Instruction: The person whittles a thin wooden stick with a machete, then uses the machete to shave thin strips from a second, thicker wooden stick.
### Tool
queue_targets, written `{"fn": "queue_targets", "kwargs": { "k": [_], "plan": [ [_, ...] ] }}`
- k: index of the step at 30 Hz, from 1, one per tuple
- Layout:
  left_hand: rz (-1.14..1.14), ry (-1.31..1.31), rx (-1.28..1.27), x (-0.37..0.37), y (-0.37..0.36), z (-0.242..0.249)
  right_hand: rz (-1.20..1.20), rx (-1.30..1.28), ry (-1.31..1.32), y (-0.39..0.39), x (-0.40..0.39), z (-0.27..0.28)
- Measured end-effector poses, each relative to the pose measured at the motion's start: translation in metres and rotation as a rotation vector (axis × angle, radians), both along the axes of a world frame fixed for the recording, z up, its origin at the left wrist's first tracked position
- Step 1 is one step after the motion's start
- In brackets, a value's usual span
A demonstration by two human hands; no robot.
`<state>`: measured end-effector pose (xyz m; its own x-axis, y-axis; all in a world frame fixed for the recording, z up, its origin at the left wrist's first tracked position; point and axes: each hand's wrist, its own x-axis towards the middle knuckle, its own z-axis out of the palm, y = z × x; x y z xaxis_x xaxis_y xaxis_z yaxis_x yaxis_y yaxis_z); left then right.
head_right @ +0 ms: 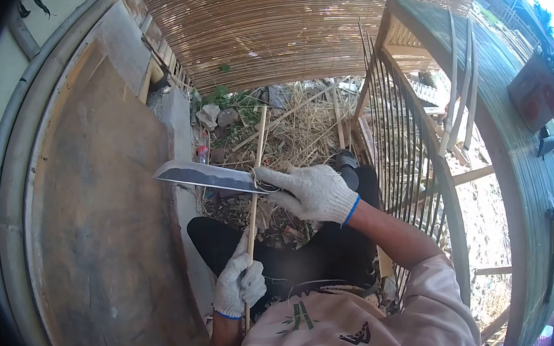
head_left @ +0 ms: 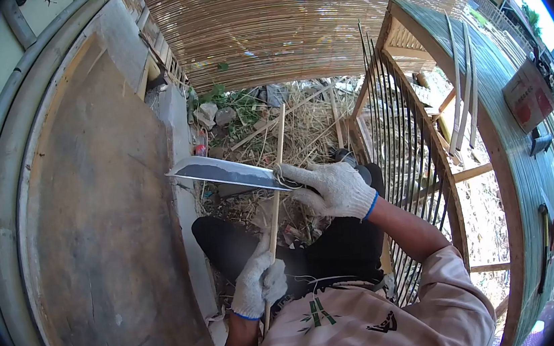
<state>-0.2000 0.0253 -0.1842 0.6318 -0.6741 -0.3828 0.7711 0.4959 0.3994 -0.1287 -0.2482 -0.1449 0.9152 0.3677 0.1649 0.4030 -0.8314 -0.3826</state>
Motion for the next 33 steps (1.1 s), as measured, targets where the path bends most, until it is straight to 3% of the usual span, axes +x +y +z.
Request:
{"fn": "queue_targets", "kwargs": {
  "k": [13,18,21,22,27,29,33],
  "plan": [
    [-0.060,-0.025,0.059,-0.017,0.013,0.001,-0.114,0.002,-0.019,-0.025,0.035,0.003],
    [-0.056,-0.003,0.024,-0.034,0.023,-0.005,-0.435,0.135,-0.006,-0.057,0.057,0.003],
    [0.010,0.025,-0.032,-0.022,0.018,-0.010,-0.288,0.215,-0.056,-0.044,0.034,-0.003],
    [0.022,0.039,-0.068,-0.018,0.015,-0.013,-0.263,0.145,0.059,-0.032,0.021,0.008],
    [0.020,0.099,-0.165,-0.001,0.000,-0.020,0.078,0.055,0.132,0.008,-0.020,0.000],
    [0.067,0.371,-0.206,0.000,0.000,-0.028,0.099,0.014,0.153,0.015,-0.023,0.000],
    [0.043,0.233,-0.262,-0.001,0.001,-0.019,0.091,0.028,0.059,0.011,-0.018,-0.007]
  ]
}}
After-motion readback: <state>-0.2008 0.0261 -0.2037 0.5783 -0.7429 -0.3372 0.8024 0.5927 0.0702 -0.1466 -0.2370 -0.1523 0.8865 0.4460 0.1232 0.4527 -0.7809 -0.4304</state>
